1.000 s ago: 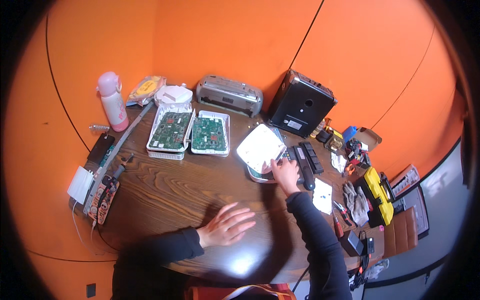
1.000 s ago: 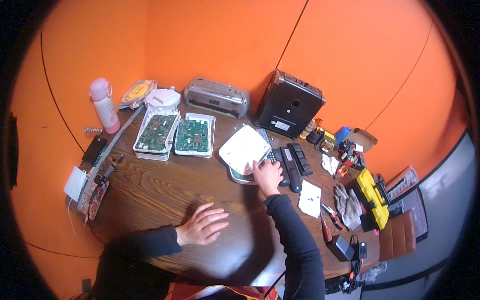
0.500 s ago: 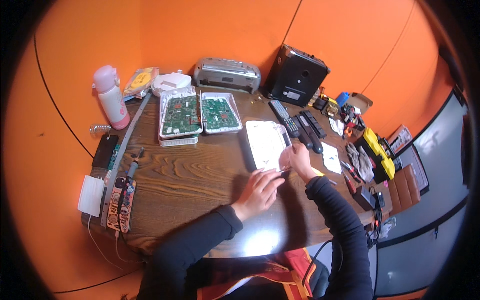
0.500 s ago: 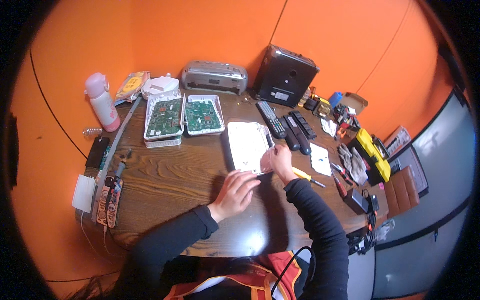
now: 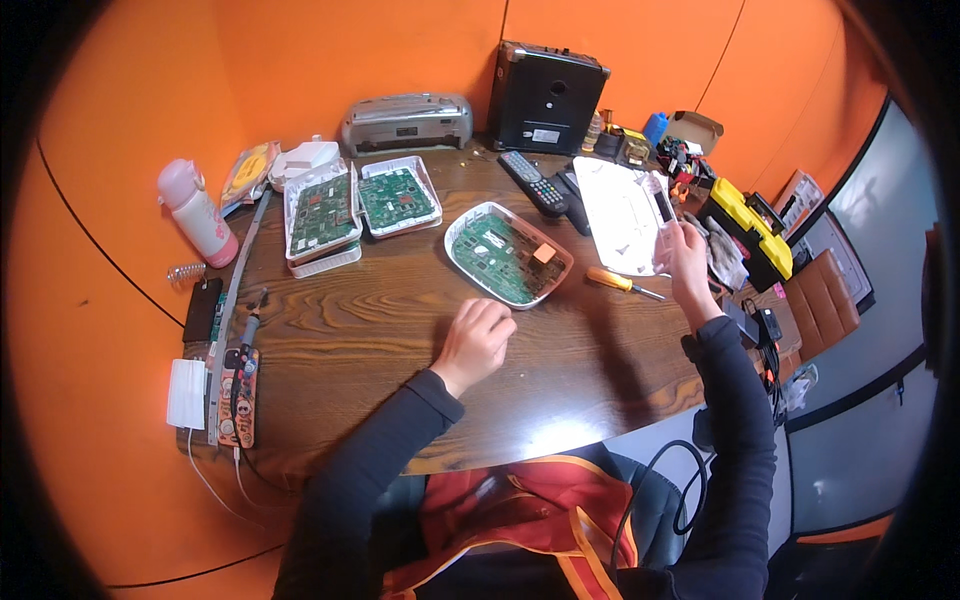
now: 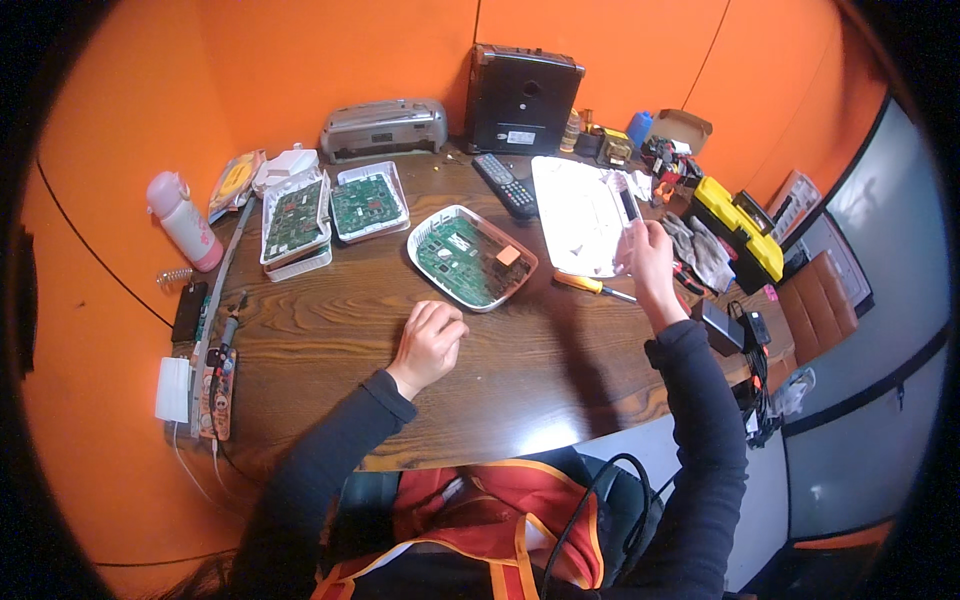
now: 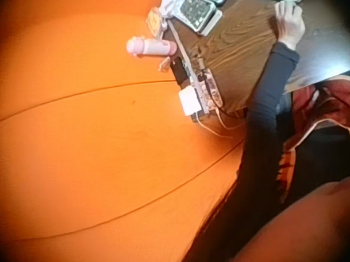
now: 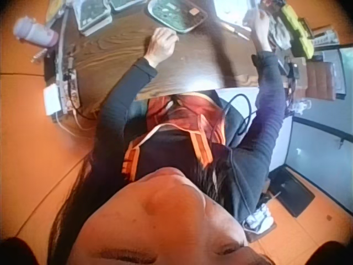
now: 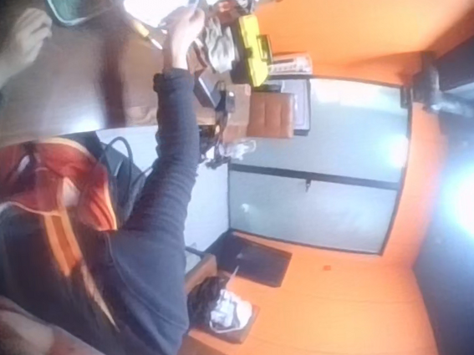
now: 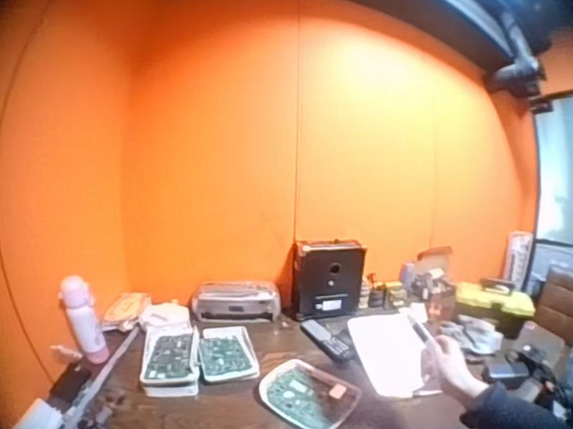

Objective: The person assembles a white rectangular electronic device by placing the circuit board into the casing, aligning the top cover, and securing it with screws using a yellow screwdriver. The person repeats the process for a second similar device, tightening screws and checking alignment.

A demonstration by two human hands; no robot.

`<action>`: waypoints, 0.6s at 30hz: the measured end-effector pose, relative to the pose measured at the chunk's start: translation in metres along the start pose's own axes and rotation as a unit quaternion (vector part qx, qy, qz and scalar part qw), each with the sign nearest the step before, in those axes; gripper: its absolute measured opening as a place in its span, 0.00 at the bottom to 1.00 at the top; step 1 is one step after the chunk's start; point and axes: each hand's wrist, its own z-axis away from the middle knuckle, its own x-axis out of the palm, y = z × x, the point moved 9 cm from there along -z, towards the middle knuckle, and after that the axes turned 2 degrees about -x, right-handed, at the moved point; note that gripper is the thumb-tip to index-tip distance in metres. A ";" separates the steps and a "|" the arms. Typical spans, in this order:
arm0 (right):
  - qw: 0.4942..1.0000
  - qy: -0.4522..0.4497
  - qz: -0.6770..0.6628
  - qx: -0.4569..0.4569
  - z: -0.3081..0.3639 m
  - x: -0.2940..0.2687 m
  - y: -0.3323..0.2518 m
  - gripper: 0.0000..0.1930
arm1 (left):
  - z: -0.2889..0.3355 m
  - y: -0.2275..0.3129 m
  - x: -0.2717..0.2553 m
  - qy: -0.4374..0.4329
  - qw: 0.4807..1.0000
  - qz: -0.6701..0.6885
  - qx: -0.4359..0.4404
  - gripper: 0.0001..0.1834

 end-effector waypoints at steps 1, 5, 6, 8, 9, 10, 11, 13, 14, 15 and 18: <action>0.999 0.006 -0.023 0.036 0.005 -0.012 0.011 0.12 | 0.000 0.001 0.003 -0.015 1.000 0.001 -0.001 0.07; 0.981 -0.059 -0.171 0.069 0.025 -0.029 0.045 0.08 | 0.000 0.000 0.005 -0.030 0.999 -0.020 -0.010 0.07; 0.979 -0.077 -0.162 0.093 0.033 -0.033 0.057 0.08 | 0.001 -0.001 0.007 -0.035 0.999 -0.025 -0.012 0.07; 0.961 -0.140 -0.211 0.113 0.048 -0.026 0.072 0.08 | 0.001 -0.005 0.010 -0.048 0.998 -0.043 -0.028 0.06; 0.973 -0.159 -0.142 0.093 0.054 -0.025 0.077 0.08 | 0.002 -0.007 0.011 -0.055 0.996 -0.051 -0.038 0.05; 0.975 -0.190 -0.098 0.061 0.060 -0.020 0.077 0.08 | 0.003 -0.007 0.012 -0.057 0.996 -0.061 -0.042 0.05; 0.974 -0.220 -0.054 0.024 0.065 -0.015 0.074 0.08 | 0.002 -0.008 0.011 -0.052 0.996 -0.062 -0.045 0.05; 0.921 -0.334 -0.141 0.141 0.086 0.010 0.089 0.08 | 0.003 -0.008 0.010 -0.046 0.995 -0.062 -0.057 0.05; 0.907 -0.360 -0.128 0.176 0.092 0.016 0.094 0.08 | 0.003 -0.011 0.008 -0.041 0.995 -0.065 -0.071 0.05; 0.895 -0.389 -0.109 0.191 0.095 0.022 0.096 0.07 | 0.003 -0.014 0.004 -0.027 0.995 -0.056 -0.084 0.05; 0.869 -0.441 -0.081 0.210 0.092 0.032 0.100 0.06 | 0.006 -0.047 -0.009 0.014 0.975 -0.070 -0.211 0.06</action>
